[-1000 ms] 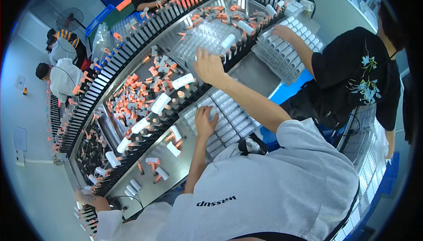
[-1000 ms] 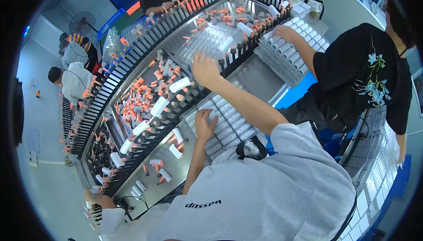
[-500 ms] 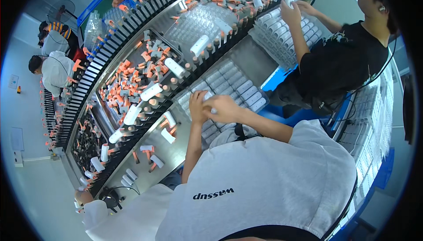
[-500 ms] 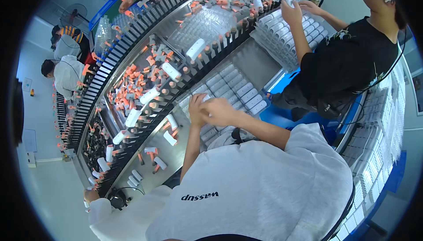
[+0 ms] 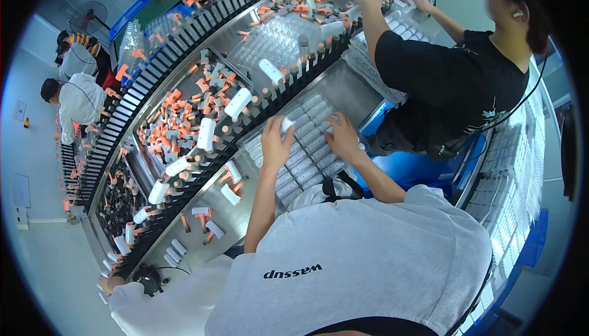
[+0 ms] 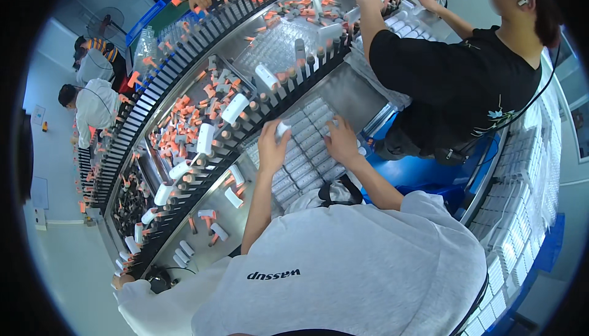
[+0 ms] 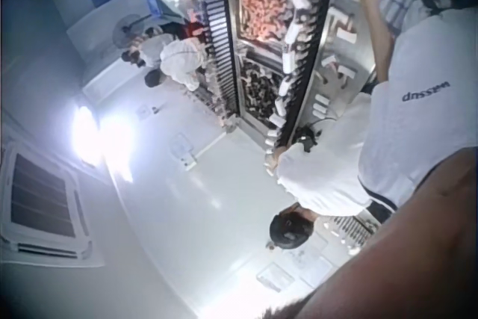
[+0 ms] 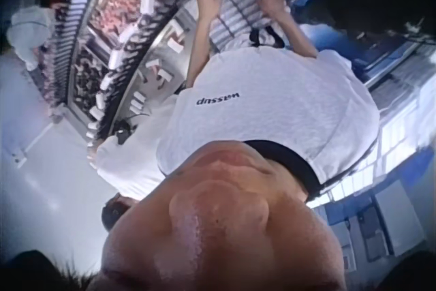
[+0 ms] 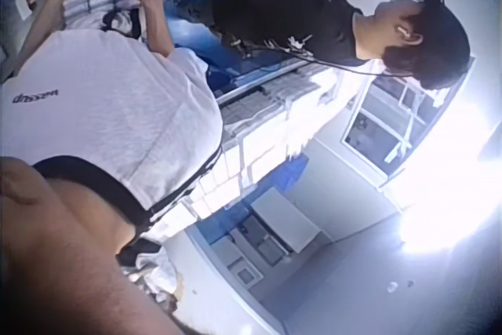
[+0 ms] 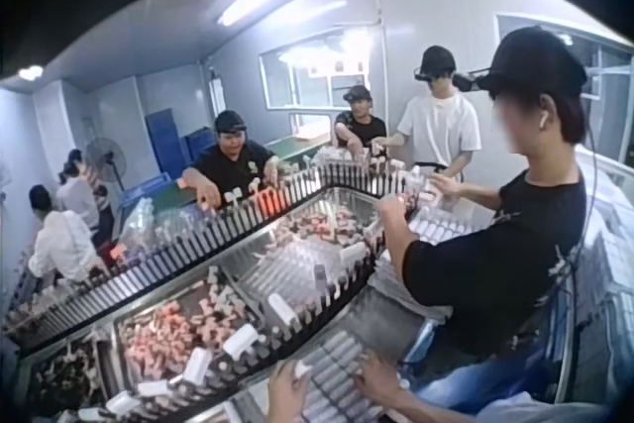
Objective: Manually picking up electronic components and placing them into organized plastic trays on a factory line.
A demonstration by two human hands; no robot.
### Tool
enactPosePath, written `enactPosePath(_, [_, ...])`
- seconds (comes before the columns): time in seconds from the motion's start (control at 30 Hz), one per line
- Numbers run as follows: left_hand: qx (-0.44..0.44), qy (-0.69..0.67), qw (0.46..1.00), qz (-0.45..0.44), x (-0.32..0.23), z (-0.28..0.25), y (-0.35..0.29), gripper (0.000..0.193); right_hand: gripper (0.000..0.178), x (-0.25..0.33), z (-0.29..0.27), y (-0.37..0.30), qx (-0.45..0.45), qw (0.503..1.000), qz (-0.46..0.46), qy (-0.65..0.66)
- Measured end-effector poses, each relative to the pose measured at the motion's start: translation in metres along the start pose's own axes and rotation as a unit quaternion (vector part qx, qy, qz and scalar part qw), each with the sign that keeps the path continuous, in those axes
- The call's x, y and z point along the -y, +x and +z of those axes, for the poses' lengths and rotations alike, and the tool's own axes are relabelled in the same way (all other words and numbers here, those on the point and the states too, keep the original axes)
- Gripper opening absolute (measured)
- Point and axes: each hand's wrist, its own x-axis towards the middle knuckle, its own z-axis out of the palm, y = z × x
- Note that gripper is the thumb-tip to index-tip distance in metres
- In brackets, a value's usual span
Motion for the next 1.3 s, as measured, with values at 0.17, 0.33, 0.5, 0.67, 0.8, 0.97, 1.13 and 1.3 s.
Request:
enactPosePath(0.17, [-0.018,-0.085,0.996,-0.019,-0.061,-0.011,0.048,0.037,0.052,0.005,0.003,-0.004,-0.038,0.998,0.018,-0.039])
enactPosePath(0.33, [-0.150,-0.177,0.969,-0.082,-0.034,0.011,0.075,0.036,0.055,0.011,0.003,-0.003,-0.017,1.000,0.018,-0.016])
enactPosePath(0.5, [-0.261,-0.226,0.933,-0.099,-0.025,0.012,0.089,0.032,0.057,0.001,0.004,-0.009,-0.017,0.999,0.023,-0.023])
enactPosePath(0.67, [-0.269,-0.190,0.936,-0.128,-0.009,-0.019,0.095,0.039,0.056,0.002,0.004,-0.006,-0.015,0.999,0.026,-0.018])
enactPosePath(0.8, [-0.124,0.066,0.979,-0.145,-0.009,-0.068,0.099,0.046,0.055,0.002,0.003,-0.008,-0.025,0.999,0.021,-0.014])
enactPosePath(0.97, [-0.048,0.320,0.939,-0.116,-0.011,-0.086,0.097,0.040,0.055,0.006,-0.001,-0.004,-0.018,1.000,0.020,-0.002])
enactPosePath(1.13, [-0.023,0.339,0.933,-0.121,-0.005,-0.126,0.067,0.052,0.046,0.002,-0.020,0.003,-0.014,0.998,0.050,0.043])
enactPosePath(1.3, [0.020,0.406,0.896,-0.178,-0.003,-0.147,0.052,0.047,0.030,0.003,-0.020,0.007,-0.061,0.996,0.001,0.060])
